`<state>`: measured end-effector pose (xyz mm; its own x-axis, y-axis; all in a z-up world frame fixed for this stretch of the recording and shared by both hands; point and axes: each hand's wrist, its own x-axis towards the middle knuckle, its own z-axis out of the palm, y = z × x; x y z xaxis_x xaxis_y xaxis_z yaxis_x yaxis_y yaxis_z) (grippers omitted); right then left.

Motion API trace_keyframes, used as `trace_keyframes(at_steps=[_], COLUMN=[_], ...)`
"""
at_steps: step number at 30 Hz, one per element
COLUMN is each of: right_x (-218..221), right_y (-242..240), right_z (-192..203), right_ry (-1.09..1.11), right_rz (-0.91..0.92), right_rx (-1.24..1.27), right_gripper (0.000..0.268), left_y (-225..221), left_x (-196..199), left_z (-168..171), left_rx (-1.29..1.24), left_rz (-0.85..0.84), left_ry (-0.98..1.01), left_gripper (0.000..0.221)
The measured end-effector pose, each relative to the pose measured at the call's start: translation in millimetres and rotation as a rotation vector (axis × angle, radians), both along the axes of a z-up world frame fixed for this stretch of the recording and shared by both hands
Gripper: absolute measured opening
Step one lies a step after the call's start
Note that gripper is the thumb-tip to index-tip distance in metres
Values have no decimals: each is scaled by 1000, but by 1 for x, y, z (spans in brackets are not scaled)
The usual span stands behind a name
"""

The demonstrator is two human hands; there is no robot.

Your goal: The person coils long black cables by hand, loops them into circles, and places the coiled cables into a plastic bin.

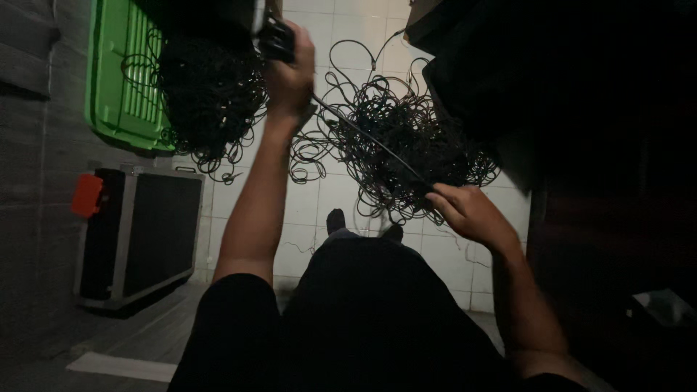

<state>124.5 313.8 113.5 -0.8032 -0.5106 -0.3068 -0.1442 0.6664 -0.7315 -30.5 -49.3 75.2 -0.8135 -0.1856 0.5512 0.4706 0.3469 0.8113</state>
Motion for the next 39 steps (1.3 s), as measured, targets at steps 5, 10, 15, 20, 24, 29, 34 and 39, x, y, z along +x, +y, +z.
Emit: trace_keyframes(at_steps=[5, 10, 15, 20, 24, 29, 34, 39], right_x=[-15, -64, -114, -134, -92, -49, -29, -19], right_y=[10, 40, 44, 9, -21, -54, -51, -28], right_z=[57, 84, 31, -96, -163, -159, -90, -8], right_ry=[488, 716, 272, 62, -165, -240, -212, -57], right_rz=[66, -24, -227, 30, 175, 2, -94, 0], right_rx=[67, 96, -281, -503, -540, -270, 10, 184], right_gripper=[18, 14, 13, 30, 40, 32, 29, 29], left_y=[56, 92, 94, 64, 39, 5, -7, 15], left_x=[13, 72, 112, 114, 96, 50, 20, 4], left_z=[-47, -34, 25, 70, 84, 83, 58, 25], left_rx=[-744, -496, -2, 722, 1049, 1045, 786, 220], left_rz=[-284, -878, -1517, -1563, -1462, -1276, -648, -174], left_ry=[-627, -1027, -792, -742, -403, -115, 11, -247], left_gripper=[60, 48, 31, 25, 19, 17, 22, 40])
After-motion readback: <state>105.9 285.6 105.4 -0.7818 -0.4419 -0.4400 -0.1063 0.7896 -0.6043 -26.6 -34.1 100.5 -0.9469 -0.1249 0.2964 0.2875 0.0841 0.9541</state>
